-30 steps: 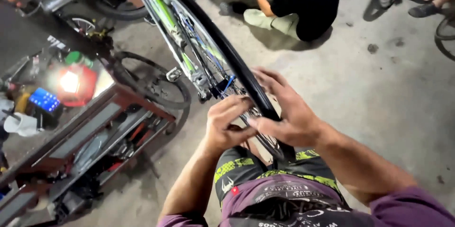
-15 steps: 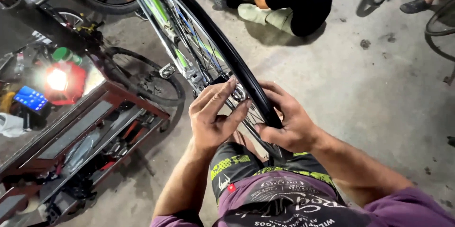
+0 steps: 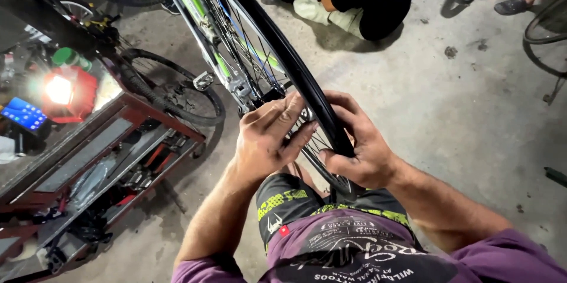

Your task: Inspecting and adjusting the hub and spokes of a bicycle wheel in a repair shop environment.

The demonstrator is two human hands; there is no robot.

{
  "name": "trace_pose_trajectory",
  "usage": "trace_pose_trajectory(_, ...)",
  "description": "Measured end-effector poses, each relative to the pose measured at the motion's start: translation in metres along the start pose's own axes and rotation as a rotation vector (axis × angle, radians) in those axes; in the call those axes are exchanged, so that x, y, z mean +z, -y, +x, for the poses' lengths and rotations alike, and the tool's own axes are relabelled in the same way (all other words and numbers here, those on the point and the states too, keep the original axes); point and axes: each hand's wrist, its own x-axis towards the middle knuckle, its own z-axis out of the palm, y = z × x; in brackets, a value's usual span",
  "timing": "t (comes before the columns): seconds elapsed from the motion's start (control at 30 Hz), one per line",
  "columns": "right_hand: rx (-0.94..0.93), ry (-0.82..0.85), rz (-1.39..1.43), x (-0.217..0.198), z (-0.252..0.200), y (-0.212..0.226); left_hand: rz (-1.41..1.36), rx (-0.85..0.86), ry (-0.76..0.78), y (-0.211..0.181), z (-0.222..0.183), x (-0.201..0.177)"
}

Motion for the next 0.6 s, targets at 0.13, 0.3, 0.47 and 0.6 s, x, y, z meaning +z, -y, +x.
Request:
trace_pose_trajectory(0.13,0.035,-0.023,0.097,0.008,0.000,0.011,0.127,0.020,0.018,0.013,-0.013,0.013)
trace_pose_trajectory(0.3,0.057,0.009,0.176,0.002,0.010,0.009,0.261,-0.074,0.031,-0.002,0.005,0.009)
trace_pose_trajectory(0.47,0.028,0.073,0.156,0.005,0.024,0.025,0.329,-0.124,-0.020,-0.011,0.007,0.008)
trace_pose_trajectory(0.6,0.011,0.109,0.195,0.000,0.021,0.014,0.145,-0.228,0.037,0.002,0.002,0.015)
